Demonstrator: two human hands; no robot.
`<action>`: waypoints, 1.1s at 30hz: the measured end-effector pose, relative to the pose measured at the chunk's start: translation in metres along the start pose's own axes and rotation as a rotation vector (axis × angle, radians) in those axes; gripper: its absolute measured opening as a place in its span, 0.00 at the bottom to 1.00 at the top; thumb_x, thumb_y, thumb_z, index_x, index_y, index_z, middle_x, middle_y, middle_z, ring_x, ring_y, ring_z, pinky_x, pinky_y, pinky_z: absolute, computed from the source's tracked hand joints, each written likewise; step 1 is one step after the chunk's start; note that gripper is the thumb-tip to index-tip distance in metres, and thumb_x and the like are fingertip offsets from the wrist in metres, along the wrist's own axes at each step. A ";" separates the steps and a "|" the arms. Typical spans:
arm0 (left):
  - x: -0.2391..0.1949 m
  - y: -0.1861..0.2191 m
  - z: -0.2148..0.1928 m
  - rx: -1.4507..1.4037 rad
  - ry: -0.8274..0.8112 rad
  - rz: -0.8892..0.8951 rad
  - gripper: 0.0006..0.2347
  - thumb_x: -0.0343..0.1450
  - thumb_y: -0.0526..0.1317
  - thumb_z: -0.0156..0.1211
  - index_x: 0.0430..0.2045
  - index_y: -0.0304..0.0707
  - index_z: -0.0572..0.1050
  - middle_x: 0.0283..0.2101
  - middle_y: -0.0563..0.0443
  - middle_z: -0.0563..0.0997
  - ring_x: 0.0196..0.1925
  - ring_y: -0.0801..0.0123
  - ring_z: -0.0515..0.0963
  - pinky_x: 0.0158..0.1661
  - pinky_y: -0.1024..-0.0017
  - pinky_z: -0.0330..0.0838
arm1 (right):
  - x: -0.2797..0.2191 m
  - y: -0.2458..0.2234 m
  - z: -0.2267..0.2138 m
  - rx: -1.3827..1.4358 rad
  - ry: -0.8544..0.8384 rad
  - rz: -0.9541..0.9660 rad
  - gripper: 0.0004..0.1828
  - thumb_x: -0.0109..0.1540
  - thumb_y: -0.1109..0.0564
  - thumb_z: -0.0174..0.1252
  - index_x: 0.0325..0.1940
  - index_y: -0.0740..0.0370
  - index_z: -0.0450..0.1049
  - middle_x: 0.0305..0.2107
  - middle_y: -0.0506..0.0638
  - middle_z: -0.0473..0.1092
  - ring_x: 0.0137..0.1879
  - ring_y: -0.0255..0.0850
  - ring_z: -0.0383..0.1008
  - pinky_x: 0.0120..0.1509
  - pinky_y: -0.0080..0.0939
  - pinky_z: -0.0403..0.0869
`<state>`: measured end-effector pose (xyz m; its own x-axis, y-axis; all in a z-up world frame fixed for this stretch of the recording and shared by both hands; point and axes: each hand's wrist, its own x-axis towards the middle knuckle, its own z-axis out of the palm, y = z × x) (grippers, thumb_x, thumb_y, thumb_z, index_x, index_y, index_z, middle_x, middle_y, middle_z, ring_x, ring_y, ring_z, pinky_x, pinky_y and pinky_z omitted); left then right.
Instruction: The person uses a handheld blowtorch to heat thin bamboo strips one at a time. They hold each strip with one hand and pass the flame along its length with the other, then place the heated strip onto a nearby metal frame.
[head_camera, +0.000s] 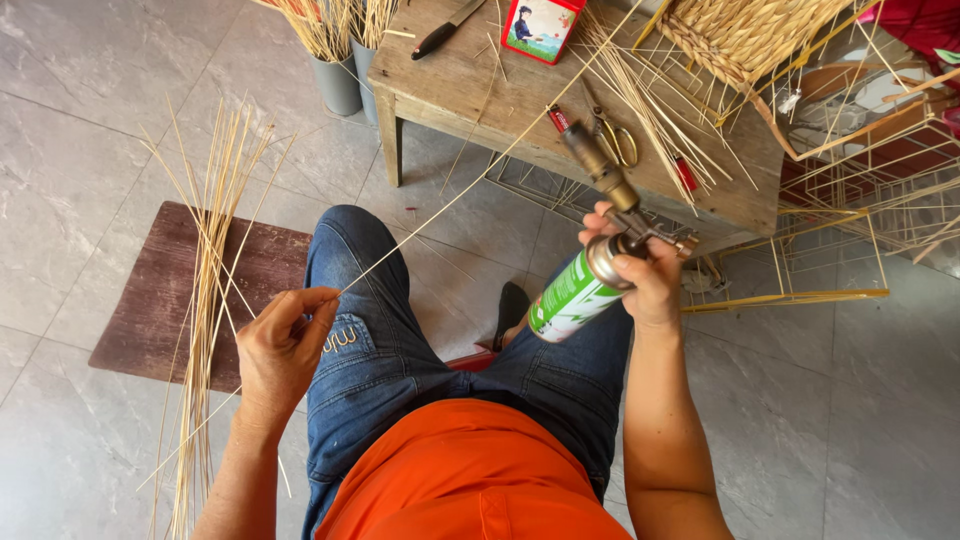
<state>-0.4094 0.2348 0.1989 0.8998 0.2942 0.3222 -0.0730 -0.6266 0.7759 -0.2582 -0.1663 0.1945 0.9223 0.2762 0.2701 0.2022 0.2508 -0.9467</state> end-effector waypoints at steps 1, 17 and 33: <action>0.001 0.001 0.000 -0.001 0.005 -0.001 0.04 0.70 0.33 0.69 0.36 0.37 0.82 0.30 0.54 0.82 0.21 0.83 0.74 0.21 0.80 0.66 | -0.003 0.001 0.001 -0.001 -0.023 0.014 0.29 0.59 0.56 0.59 0.61 0.76 0.70 0.57 0.65 0.73 0.57 0.53 0.79 0.65 0.52 0.80; 0.013 0.017 0.000 -0.047 0.004 0.021 0.04 0.70 0.32 0.68 0.37 0.35 0.82 0.29 0.53 0.81 0.21 0.82 0.73 0.23 0.79 0.66 | -0.007 -0.011 0.020 0.027 -0.028 0.064 0.34 0.56 0.59 0.57 0.66 0.78 0.67 0.54 0.66 0.74 0.56 0.53 0.79 0.64 0.51 0.79; 0.013 0.015 0.004 -0.037 -0.013 0.024 0.04 0.71 0.33 0.68 0.36 0.36 0.82 0.29 0.54 0.81 0.21 0.83 0.74 0.21 0.80 0.67 | -0.004 -0.021 0.024 0.000 -0.008 0.083 0.34 0.56 0.56 0.58 0.64 0.78 0.68 0.54 0.67 0.73 0.56 0.53 0.79 0.64 0.51 0.78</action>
<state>-0.3974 0.2260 0.2125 0.9029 0.2705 0.3340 -0.1096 -0.6064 0.7876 -0.2743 -0.1503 0.2169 0.9331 0.3038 0.1925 0.1253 0.2270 -0.9658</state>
